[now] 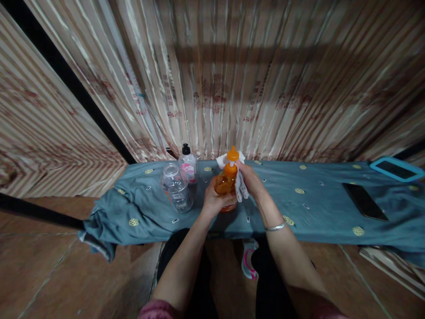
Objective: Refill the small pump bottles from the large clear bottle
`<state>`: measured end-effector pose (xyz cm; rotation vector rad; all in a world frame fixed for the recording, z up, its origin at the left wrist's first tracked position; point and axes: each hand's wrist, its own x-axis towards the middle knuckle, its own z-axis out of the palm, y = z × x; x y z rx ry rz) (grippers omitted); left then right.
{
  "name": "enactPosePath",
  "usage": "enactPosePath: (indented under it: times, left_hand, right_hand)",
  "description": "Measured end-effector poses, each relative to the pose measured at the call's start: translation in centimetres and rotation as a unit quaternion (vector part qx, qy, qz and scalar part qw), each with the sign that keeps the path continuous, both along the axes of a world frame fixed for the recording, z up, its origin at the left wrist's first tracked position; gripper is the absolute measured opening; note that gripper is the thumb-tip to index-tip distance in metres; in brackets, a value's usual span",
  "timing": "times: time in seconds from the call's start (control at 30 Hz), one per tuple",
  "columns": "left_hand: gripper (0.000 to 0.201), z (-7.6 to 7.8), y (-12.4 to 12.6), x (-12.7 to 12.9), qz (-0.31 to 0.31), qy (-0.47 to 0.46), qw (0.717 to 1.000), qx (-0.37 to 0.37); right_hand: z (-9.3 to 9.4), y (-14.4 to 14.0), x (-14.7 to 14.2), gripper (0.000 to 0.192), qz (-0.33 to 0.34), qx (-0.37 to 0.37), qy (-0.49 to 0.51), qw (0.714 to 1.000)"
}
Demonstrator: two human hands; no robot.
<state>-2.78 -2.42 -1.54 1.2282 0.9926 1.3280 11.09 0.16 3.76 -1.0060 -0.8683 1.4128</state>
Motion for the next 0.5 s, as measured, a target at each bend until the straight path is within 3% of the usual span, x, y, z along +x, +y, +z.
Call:
enactPosePath:
  times: [0.1, 0.27, 0.5]
  left_hand:
    - [0.062, -0.3, -0.1, -0.1, -0.015, 0.001, 1.000, 0.005]
    - [0.060, 0.1, -0.2, -0.5, -0.008, 0.008, 1.000, 0.018]
    - [0.063, 1.1, 0.0, -1.8, 0.024, -0.030, 0.999, 0.004]
  right_hand:
    - [-1.3, 0.8, 0.0, 0.038, 0.024, -0.046, 0.014, 0.999]
    - [-5.3, 0.1, -0.2, 0.037, 0.020, -0.106, 0.029, 0.994]
    - [-9.6, -1.8, -1.2, 0.039, 0.013, -0.125, 0.057, 0.990]
